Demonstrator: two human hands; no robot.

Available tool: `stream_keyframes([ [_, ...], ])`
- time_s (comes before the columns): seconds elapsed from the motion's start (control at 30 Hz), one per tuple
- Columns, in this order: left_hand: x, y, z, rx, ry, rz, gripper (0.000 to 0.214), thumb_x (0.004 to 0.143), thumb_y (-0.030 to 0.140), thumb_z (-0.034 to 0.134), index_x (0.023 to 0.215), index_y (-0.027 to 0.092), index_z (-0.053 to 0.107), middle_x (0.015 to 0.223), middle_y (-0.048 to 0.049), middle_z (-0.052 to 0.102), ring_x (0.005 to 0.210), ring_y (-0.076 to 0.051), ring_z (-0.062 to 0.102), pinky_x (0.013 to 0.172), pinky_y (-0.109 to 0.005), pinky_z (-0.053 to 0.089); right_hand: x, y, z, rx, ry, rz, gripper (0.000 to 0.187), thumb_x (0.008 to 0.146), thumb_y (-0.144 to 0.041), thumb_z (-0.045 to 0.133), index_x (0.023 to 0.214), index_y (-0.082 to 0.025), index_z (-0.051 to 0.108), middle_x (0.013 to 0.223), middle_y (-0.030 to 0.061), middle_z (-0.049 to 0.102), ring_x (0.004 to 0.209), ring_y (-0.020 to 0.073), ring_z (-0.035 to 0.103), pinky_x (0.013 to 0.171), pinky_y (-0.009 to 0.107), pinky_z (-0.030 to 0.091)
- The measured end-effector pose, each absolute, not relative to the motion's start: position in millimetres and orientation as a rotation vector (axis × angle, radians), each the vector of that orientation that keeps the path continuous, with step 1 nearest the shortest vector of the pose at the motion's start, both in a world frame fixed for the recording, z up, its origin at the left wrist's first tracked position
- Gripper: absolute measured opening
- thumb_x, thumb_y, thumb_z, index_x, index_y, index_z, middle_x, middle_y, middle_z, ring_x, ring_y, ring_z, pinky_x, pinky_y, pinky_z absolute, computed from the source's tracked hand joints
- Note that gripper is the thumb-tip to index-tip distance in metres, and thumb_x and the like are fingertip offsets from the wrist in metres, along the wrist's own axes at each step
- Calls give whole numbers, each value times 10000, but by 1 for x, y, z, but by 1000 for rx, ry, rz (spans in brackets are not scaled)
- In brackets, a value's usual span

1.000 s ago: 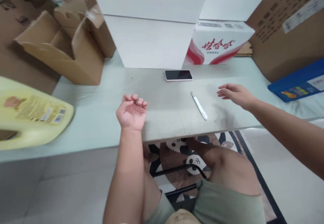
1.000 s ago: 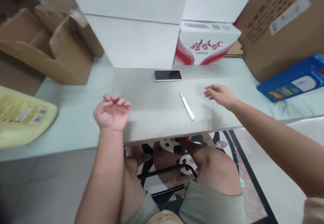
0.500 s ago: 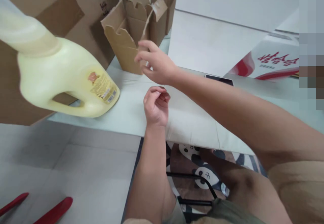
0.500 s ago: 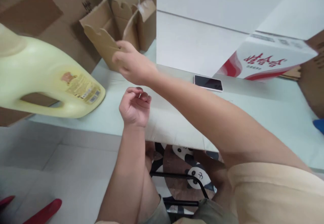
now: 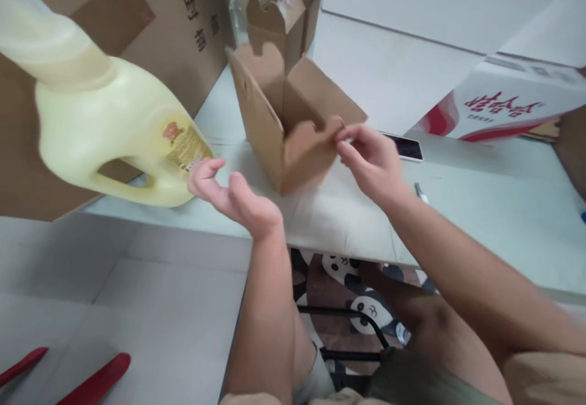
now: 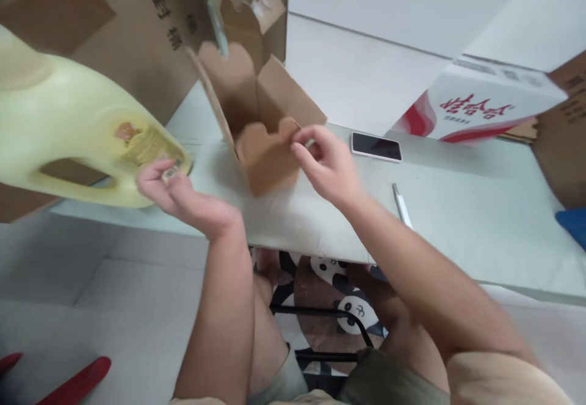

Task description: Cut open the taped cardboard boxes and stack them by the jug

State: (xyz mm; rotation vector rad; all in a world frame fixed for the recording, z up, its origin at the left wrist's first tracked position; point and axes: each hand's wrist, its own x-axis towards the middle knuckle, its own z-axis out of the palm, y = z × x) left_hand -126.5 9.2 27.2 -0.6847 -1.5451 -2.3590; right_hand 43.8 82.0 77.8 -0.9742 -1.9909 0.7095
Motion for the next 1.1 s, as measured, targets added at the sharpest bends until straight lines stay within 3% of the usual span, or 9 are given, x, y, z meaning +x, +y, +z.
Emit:
stream_keyframes([
  [0.13,-117,8,34,-771,-1655,-2671,256,888,357,463,1062,225,597,1160,-70,609,1203,-211,566,1123,-383,413,133,16,71,-946,-1839,545,299,963,-468,607,761,-260,532,764,23,631,749,196,620,707,369,505],
  [0.23,-93,7,39,-1162,-1595,-2978,410,928,532,442,1036,226,693,1219,-83,691,1279,-243,602,1116,-382,456,176,-9,54,-961,-1754,420,242,941,-436,624,786,-279,524,735,29,595,775,236,644,706,408,521],
  [0.37,-58,10,39,-1594,-1600,-2934,538,899,670,487,830,214,763,954,-86,768,1053,-271,715,1055,-422,526,202,-9,22,-1086,-1590,304,259,861,-447,709,1024,-310,561,1121,87,600,1070,281,636,873,473,551],
  [0.47,-40,16,35,-1747,-1634,-2846,495,911,641,534,829,219,780,878,-74,778,1013,-265,729,1022,-418,551,210,-6,8,-1142,-1452,524,640,857,-500,697,1399,-387,378,1471,105,461,1291,304,566,978,499,548],
  [0.53,-32,23,32,-1792,-1629,-2770,442,925,596,568,851,218,784,877,-69,780,1031,-255,729,1028,-403,548,214,-7,3,-1141,-1434,809,661,921,-522,612,1483,-390,291,1453,110,514,1253,303,610,976,500,562],
  [0.7,-27,38,26,-1933,-1652,-2535,286,924,466,695,1021,207,766,1126,-77,767,1084,-218,719,1055,-370,528,225,-9,-6,-1017,-1414,1014,366,963,-560,554,1259,-355,488,1399,89,597,1299,306,602,1053,530,528],
  [0.83,-33,41,25,-2135,-1704,-2229,364,899,428,749,1198,221,753,1435,-85,653,1286,-264,637,1211,-451,414,229,-9,-13,-921,-1413,989,411,942,-686,471,1155,-335,498,1385,93,598,1288,319,602,1032,548,525],
  [0.97,-36,40,27,-2217,-1756,-2090,227,945,396,690,1040,246,832,1349,-49,711,1204,-251,685,1178,-454,461,230,-9,-16,-927,-1424,993,449,934,-723,426,1143,-330,484,1385,95,596,1289,317,604,1037,532,517],
  [1.1,-36,40,24,-2066,-1786,-2188,181,900,300,691,964,233,847,1230,-45,763,1170,-260,687,1161,-465,470,231,-5,-14,-963,-1305,980,532,962,-709,372,1352,-350,415,1369,94,618,1288,285,612,1067,503,506],
])
